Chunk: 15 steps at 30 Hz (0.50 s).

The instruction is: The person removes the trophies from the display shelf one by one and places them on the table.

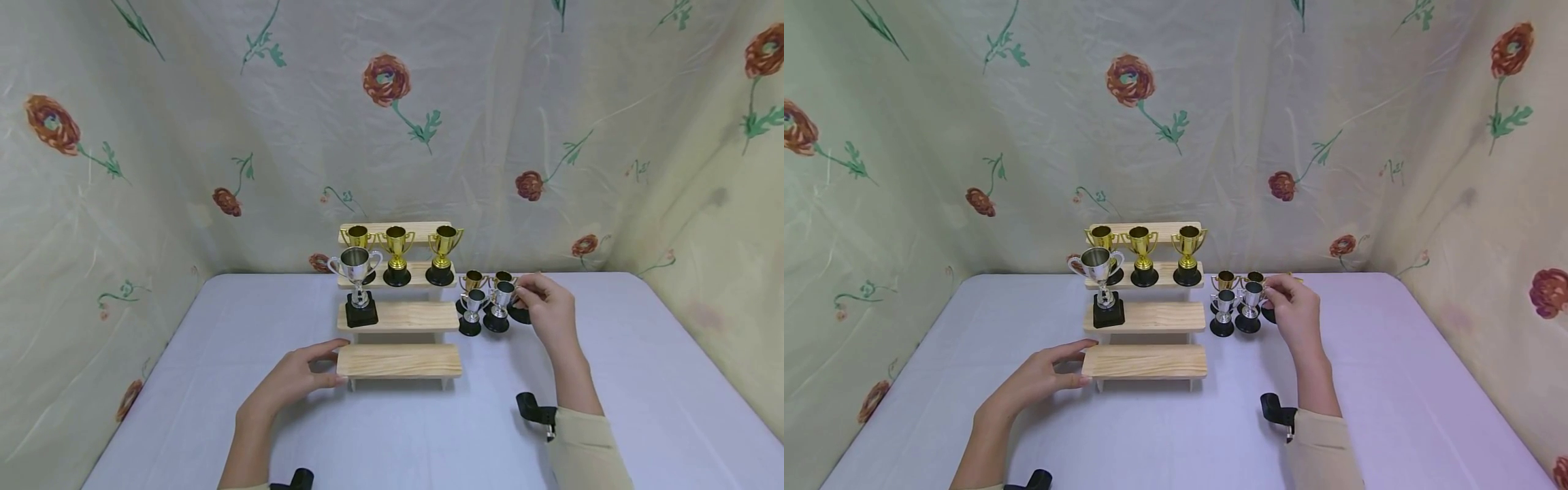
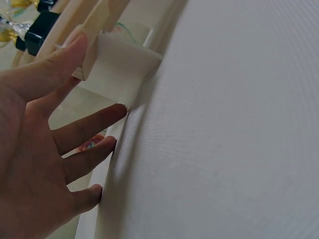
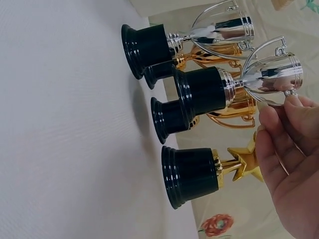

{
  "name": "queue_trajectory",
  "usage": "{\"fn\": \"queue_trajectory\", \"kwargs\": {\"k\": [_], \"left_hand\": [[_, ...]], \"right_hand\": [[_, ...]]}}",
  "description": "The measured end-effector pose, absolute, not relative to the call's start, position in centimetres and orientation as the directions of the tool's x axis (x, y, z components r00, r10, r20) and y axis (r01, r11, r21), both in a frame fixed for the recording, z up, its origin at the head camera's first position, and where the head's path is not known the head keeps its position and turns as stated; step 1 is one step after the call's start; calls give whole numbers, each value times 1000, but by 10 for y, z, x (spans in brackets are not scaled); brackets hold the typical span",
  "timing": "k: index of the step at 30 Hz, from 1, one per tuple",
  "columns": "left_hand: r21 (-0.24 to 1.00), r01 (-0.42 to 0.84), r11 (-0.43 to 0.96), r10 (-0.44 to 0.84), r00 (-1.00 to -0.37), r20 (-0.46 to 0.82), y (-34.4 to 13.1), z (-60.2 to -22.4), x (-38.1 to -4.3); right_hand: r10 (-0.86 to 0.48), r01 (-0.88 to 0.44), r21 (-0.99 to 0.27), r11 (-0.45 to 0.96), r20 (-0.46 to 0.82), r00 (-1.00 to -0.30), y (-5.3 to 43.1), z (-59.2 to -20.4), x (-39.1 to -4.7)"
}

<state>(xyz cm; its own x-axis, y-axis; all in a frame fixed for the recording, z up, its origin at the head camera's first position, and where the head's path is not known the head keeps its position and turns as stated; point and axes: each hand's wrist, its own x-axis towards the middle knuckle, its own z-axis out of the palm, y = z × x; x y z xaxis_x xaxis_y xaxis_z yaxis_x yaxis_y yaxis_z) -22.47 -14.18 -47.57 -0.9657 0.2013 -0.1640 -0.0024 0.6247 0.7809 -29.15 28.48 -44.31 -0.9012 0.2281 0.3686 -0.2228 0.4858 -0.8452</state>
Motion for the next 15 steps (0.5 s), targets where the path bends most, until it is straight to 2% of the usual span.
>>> {"fn": "queue_trajectory", "kwargs": {"k": [15], "left_hand": [[790,5,614,210,-965,-157,-142,-475,-224]], "right_hand": [[225,-156,-807,570,336,-915,286,-449,-290]]}}
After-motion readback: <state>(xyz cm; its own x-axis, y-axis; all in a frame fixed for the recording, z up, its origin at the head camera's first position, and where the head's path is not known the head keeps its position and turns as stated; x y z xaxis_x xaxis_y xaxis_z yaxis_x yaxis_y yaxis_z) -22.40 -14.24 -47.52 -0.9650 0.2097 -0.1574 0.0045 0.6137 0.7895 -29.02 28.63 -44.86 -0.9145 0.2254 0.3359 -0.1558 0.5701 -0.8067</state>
